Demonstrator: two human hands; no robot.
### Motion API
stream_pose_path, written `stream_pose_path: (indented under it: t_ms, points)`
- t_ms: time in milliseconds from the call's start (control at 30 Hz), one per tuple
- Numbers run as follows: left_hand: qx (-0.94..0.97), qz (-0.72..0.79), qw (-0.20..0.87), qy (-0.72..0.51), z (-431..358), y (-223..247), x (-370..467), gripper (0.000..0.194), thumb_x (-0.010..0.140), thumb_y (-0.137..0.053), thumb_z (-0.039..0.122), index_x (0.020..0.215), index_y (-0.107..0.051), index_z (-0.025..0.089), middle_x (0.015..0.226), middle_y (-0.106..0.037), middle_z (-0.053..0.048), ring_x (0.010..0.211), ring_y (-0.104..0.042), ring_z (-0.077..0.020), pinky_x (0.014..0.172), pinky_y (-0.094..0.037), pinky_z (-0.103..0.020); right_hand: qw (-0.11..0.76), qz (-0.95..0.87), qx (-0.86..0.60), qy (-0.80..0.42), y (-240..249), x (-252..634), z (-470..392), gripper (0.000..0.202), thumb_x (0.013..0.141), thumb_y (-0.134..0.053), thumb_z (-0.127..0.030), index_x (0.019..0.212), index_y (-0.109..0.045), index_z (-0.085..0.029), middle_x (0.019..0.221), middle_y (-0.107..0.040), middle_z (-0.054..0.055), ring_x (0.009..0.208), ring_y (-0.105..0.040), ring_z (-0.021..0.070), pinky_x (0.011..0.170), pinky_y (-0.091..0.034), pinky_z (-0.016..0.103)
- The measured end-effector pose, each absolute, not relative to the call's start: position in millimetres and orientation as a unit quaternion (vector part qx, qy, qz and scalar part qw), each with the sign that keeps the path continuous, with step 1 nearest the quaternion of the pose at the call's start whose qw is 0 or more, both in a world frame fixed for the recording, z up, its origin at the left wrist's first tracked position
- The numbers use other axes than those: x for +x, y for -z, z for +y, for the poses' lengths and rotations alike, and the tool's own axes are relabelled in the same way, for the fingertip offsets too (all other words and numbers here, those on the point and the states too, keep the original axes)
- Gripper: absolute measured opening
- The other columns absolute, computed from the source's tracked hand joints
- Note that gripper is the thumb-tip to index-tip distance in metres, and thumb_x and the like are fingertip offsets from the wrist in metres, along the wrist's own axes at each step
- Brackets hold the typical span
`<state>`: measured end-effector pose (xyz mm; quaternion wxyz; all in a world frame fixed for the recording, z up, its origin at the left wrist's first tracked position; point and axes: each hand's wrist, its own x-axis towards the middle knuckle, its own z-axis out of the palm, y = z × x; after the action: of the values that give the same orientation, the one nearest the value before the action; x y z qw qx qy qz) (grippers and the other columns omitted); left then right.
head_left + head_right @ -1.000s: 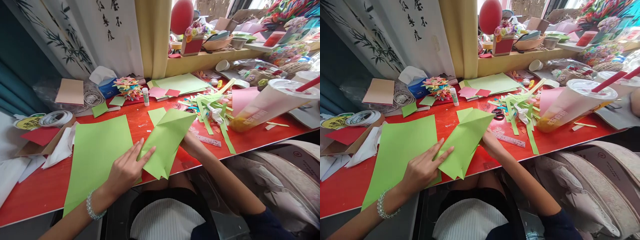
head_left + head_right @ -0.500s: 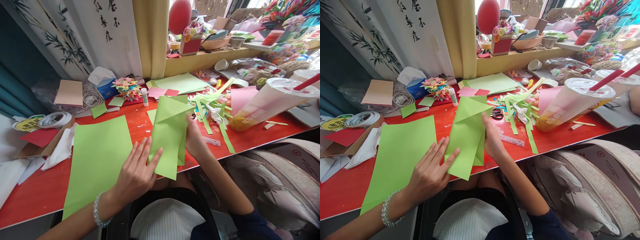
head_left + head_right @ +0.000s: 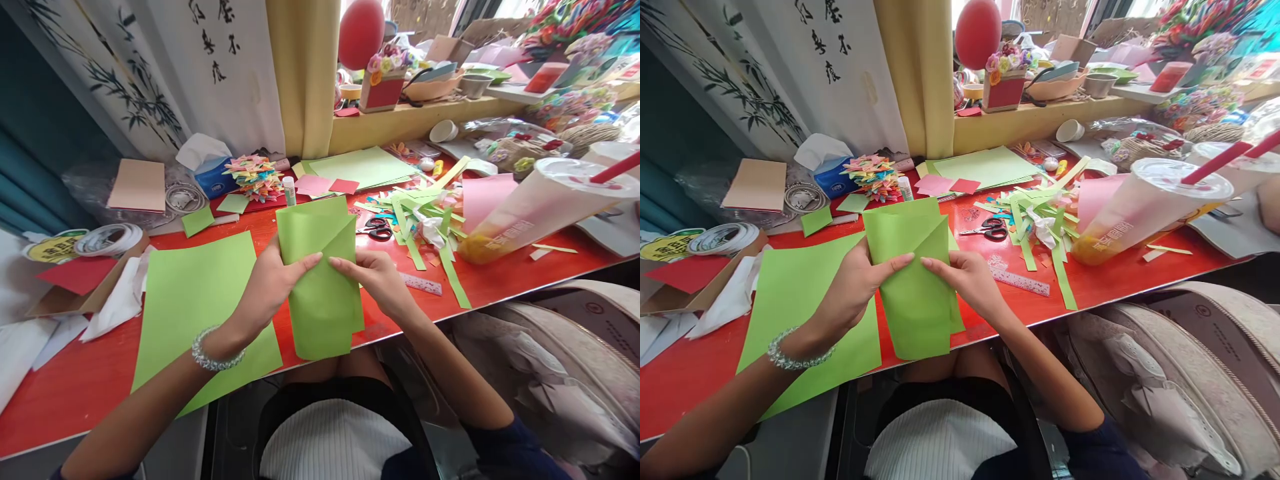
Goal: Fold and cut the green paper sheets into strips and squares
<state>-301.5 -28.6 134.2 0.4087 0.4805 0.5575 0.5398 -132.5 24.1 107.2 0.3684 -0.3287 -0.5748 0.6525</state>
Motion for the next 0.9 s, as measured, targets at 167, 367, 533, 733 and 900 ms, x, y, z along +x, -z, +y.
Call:
stream_pose_path:
  t_ms: [167,367,533,733,900]
  points:
    - [0.465,0.514,0.507,-0.513,-30.4,-129.3,-297.6,0.055,0.077,-0.071,0.043,0.124,-0.053,0.021,0.123,-0.063,-0.009,0.105,-0.063,-0.0277,0.087,-0.054,-0.041,0.43,-0.577,-0.285,-0.633,-108.9,-127.6,33.4,0.021,0.075,-0.073,-0.041,0.084,-0.068,-0.022,0.084,-0.069,0.001,0.075,-0.063,0.0151,0.067,-0.053,0.028]
    - [0.574,0.566,0.271,-0.527,-17.9,-134.3,-311.2,0.057,0.078,-0.07,0.041,0.129,-0.048,0.028,0.137,-0.05,-0.006,0.127,-0.045,-0.0249,0.101,-0.042,-0.037,0.43,-0.607,-0.336,-0.578,-111.2,-124.5,36.0,0.038,0.076,-0.07,-0.049,0.061,-0.052,-0.019,0.061,-0.049,-0.002,0.056,-0.045,0.0098,0.05,-0.037,0.024]
    - [0.637,0.556,0.23,-0.481,-13.5,-143.1,-322.9,0.021,0.083,-0.064,0.039,0.09,-0.065,0.02,0.107,-0.063,-0.006,0.103,-0.057,-0.0204,0.089,-0.046,-0.032,0.43,-0.644,-0.377,-0.508,-114.8,-125.6,33.3,0.047,0.076,-0.067,-0.056,0.055,-0.045,-0.019,0.055,-0.036,-0.004,0.051,-0.032,0.0084,0.045,-0.023,0.025]
    - [0.578,0.571,0.326,-0.483,-15.7,-140.6,-321.7,0.023,0.083,-0.062,0.041,0.084,-0.06,0.018,0.093,-0.064,-0.004,0.083,-0.059,-0.0172,0.069,-0.047,-0.026,0.397,-0.646,-0.348,-0.551,-116.8,-126.9,32.0,0.038,0.075,-0.069,-0.052,0.062,-0.054,-0.02,0.059,-0.049,-0.002,0.053,-0.044,0.0104,0.047,-0.033,0.024]
    - [0.593,0.572,0.336,-0.456,-17.4,-144.0,-318.8,0.022,0.089,-0.053,0.041,0.086,-0.056,0.019,0.092,-0.063,-0.002,0.078,-0.056,-0.0146,0.065,-0.044,-0.024,0.35,-0.6,-0.259,-0.671,-120.7,-126.5,32.6,0.032,0.083,-0.065,-0.044,0.11,-0.064,-0.028,0.089,-0.069,0.001,0.077,-0.065,0.0176,0.069,-0.052,0.03]
